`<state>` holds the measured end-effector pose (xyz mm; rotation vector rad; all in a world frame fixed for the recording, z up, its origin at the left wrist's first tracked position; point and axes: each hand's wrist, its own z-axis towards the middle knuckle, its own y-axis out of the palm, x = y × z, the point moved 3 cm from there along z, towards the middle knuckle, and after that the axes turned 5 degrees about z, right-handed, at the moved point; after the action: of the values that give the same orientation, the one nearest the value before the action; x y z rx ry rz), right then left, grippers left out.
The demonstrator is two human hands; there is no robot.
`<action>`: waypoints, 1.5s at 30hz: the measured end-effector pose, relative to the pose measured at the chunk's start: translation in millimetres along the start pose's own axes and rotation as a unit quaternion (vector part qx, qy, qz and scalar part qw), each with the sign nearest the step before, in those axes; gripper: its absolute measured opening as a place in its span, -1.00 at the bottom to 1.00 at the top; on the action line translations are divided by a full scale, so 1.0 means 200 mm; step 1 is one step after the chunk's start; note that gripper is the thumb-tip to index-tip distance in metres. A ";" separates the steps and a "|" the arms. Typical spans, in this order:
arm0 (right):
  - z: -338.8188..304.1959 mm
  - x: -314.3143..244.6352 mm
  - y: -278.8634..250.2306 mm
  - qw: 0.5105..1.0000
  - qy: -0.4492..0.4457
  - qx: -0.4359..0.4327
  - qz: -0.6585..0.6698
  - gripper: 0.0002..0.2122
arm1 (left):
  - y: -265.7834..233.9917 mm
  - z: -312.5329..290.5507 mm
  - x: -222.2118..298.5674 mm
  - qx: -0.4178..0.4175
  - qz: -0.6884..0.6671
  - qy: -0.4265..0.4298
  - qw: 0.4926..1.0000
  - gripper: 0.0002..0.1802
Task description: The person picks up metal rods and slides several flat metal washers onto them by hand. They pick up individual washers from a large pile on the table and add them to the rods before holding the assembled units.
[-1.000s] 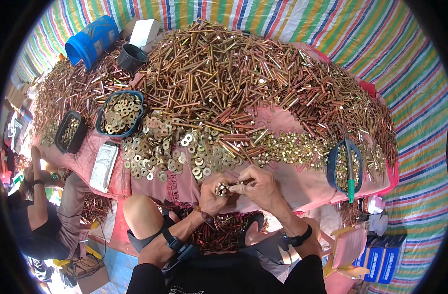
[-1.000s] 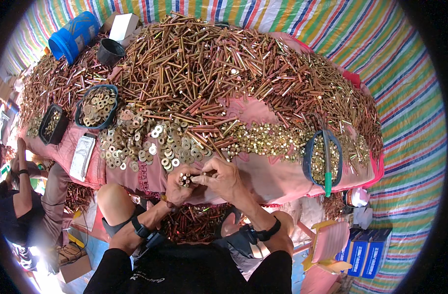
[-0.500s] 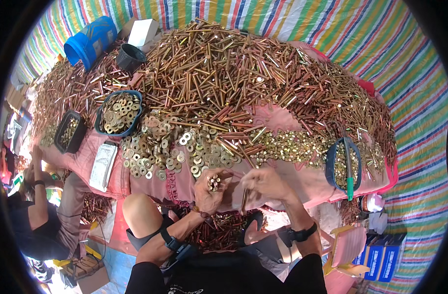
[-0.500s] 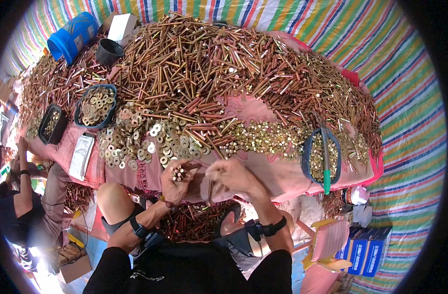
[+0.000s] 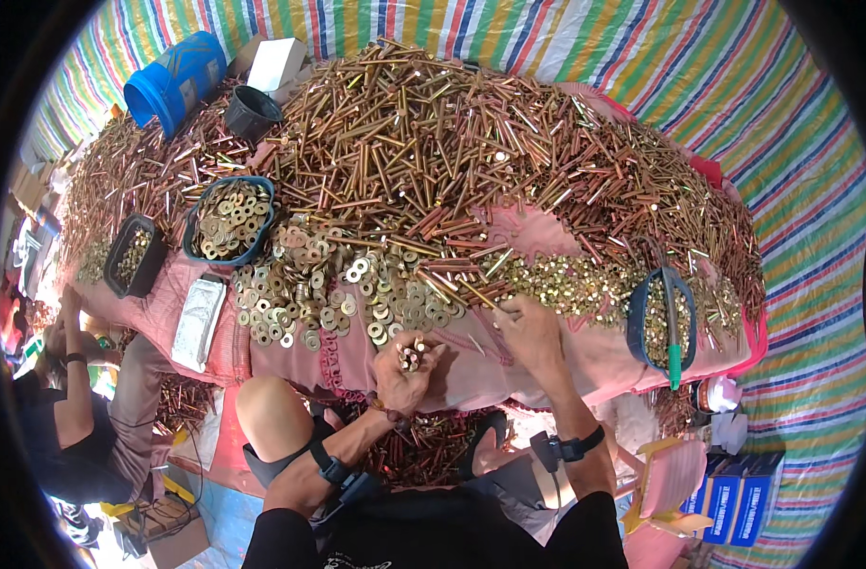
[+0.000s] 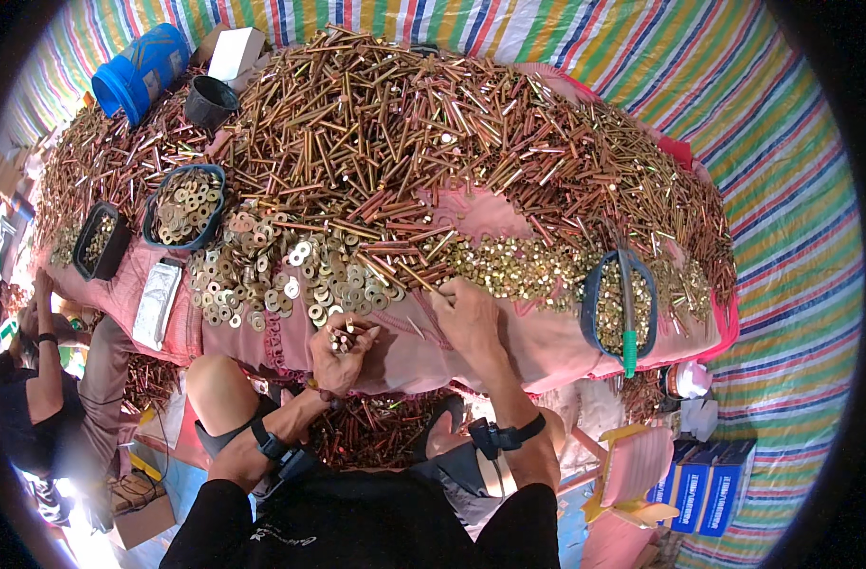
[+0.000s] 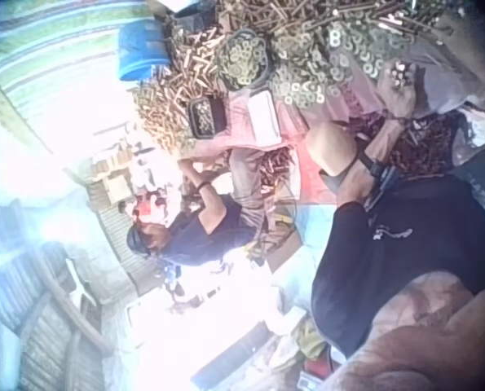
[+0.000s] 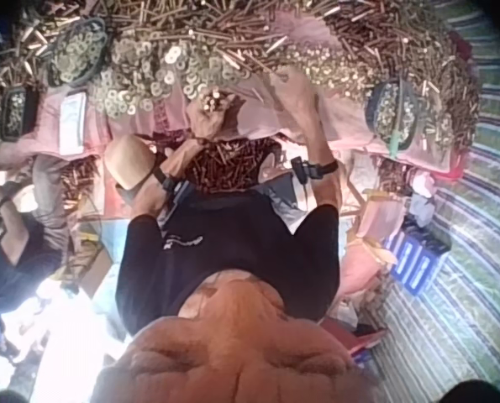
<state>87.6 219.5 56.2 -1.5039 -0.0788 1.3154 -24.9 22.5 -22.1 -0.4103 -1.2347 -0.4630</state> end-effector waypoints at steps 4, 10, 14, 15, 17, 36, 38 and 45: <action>0.01 -0.02 -0.08 0.951 0.115 0.011 0.288 -0.81 | 0.00 0.00 0.01 -0.018 0.006 0.011 1.000 -0.74; -0.06 -0.26 -0.14 0.952 0.044 -0.008 0.304 -0.87 | -0.03 0.02 0.09 -0.035 0.053 0.037 0.997 -0.72; -0.10 -0.30 0.02 0.953 0.014 -0.121 0.278 -0.85 | -0.04 0.05 0.18 -0.021 0.092 0.080 0.992 -0.70; -0.10 -0.30 0.05 0.957 0.011 -0.147 0.248 -0.84 | -0.02 0.06 0.19 -0.045 0.070 0.093 0.992 -0.69; -0.11 -0.32 0.04 0.959 -0.039 -0.161 0.228 -0.83 | -0.01 0.06 0.20 -0.071 0.045 0.107 0.991 -0.68; -0.01 -0.16 0.23 0.988 -0.144 -0.049 -0.015 -0.82 | -0.01 0.02 0.13 -0.003 0.043 -0.007 0.999 -0.78; 0.01 -0.09 0.23 0.989 -0.138 -0.006 0.047 -0.82 | 0.00 0.03 0.14 -0.001 0.040 0.013 0.999 -0.78; -0.05 -0.17 0.08 0.840 0.194 -0.181 0.472 -0.73 | 0.00 0.04 0.12 -0.036 0.048 -0.030 0.998 -0.81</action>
<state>72.8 183.4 64.8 -2.2463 0.8225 1.7648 -24.7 24.7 3.2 -0.5448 -1.2533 -0.4168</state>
